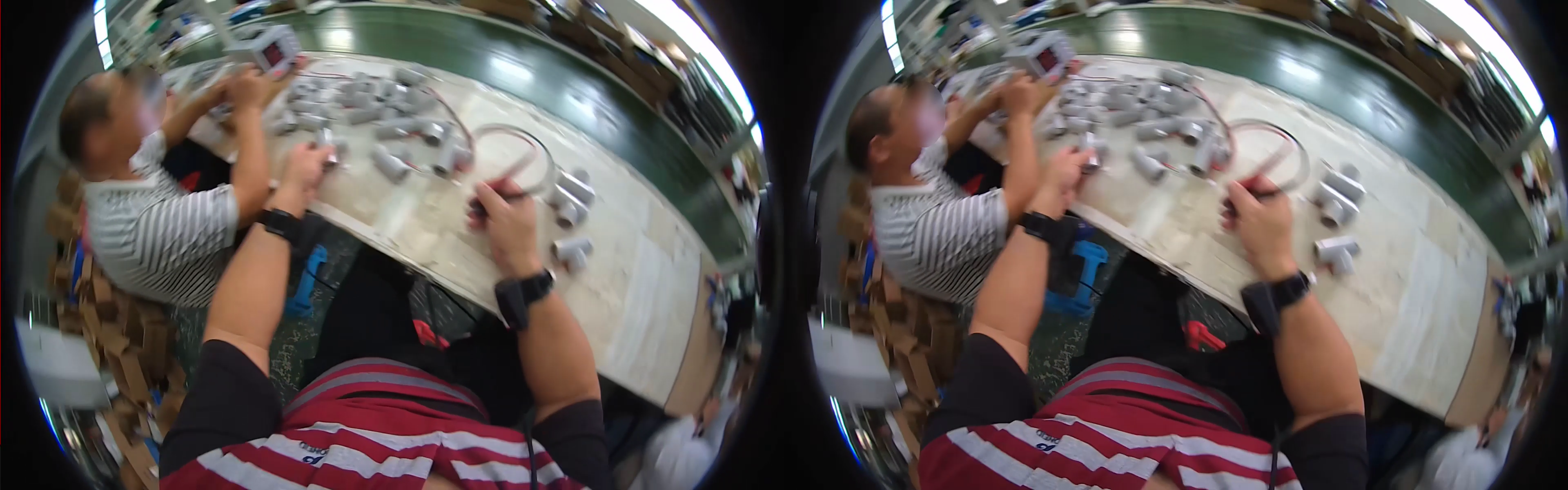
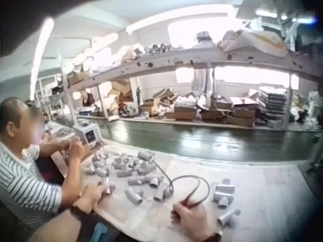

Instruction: The person tests plastic pipe fittings by touching the internal components with a multimeter probe and placing them into a pile. After testing several fittings, the person moves the pile onto a conveyor belt.

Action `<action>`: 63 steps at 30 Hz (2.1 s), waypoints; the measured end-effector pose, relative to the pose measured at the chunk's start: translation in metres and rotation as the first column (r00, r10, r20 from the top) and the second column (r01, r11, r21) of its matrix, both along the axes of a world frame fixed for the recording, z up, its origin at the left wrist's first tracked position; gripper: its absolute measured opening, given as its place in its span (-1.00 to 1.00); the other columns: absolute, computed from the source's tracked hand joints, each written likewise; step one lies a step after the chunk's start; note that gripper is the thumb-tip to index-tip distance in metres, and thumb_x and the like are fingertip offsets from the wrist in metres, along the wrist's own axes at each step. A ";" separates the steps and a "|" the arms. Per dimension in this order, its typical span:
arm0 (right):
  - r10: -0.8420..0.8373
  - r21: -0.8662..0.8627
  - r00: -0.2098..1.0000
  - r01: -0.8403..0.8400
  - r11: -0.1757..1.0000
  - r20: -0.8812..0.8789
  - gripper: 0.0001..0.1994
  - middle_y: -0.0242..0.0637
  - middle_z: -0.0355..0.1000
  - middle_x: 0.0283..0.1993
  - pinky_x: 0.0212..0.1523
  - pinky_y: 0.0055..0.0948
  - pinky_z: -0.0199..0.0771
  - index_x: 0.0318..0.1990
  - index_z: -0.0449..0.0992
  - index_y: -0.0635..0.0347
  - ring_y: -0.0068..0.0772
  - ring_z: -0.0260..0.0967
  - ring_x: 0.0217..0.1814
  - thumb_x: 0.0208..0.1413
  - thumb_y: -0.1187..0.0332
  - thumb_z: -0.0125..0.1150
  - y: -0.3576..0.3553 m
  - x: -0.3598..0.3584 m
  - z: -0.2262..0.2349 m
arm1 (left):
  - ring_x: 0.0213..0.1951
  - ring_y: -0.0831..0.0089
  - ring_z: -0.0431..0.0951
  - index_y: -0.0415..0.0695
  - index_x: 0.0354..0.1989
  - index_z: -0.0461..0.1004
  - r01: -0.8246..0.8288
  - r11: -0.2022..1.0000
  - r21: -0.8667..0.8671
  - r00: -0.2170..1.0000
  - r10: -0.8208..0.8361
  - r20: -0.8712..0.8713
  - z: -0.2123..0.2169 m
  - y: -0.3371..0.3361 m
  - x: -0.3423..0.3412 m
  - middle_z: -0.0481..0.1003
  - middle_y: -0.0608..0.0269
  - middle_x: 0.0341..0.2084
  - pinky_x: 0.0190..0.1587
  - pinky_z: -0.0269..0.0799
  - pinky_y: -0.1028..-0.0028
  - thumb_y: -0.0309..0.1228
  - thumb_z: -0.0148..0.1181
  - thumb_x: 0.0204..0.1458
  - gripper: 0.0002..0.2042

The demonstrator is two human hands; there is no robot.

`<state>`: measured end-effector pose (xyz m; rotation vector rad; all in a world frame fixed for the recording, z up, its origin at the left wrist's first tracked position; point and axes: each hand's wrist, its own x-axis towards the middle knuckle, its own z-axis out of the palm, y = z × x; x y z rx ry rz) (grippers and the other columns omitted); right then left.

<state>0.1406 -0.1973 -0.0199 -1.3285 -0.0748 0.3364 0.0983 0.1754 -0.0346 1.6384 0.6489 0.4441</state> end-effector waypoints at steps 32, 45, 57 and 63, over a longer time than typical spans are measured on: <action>0.055 -0.117 0.998 -0.055 0.992 -0.005 -0.86 -0.30 0.51 -0.47 -0.58 -0.51 0.46 -0.22 0.53 0.27 -0.52 0.42 -0.59 0.25 0.38 0.29 0.013 0.000 0.006 | -0.07 0.03 0.59 -0.24 -0.13 0.57 0.764 -0.054 0.643 0.395 -0.749 -0.532 0.084 -0.397 0.031 0.54 -0.09 -0.16 -0.09 0.57 0.23 -0.54 0.33 -0.17 -0.66; 0.073 -0.006 0.996 -0.073 0.997 0.058 -0.85 -0.22 0.54 -0.40 -0.57 -0.50 0.52 -0.19 0.51 0.29 -0.47 0.47 -0.55 0.30 0.37 0.25 0.007 0.002 0.005 | -0.14 0.52 0.53 -0.13 0.18 0.31 0.384 0.873 -0.300 0.916 -0.319 0.244 0.053 -0.194 -0.063 0.50 0.26 -0.14 -0.14 0.48 0.47 -0.59 0.26 0.07 -0.53; 0.012 0.046 0.999 -0.014 0.999 0.041 -0.83 -0.16 0.56 -0.36 -0.55 -0.48 0.56 -0.12 0.48 0.30 -0.40 0.50 -0.52 0.28 0.38 0.26 0.005 -0.003 0.003 | 0.01 0.35 0.59 -0.12 0.31 0.22 0.413 0.803 -0.430 0.894 -0.268 0.359 0.015 -0.184 -0.062 0.54 0.09 -0.02 0.01 0.57 0.37 -0.63 0.22 0.16 -0.46; -0.037 -0.073 0.997 0.043 0.996 0.073 -0.87 -0.20 0.59 -0.36 -0.50 -0.50 0.54 -0.17 0.55 0.29 -0.45 0.50 -0.50 0.28 0.39 0.25 0.006 -0.001 0.004 | -0.09 0.46 0.58 -0.12 0.29 0.18 0.372 0.875 -0.309 0.894 -0.248 0.374 -0.005 -0.193 -0.052 0.53 0.13 -0.11 -0.04 0.56 0.44 -0.67 0.27 0.13 -0.42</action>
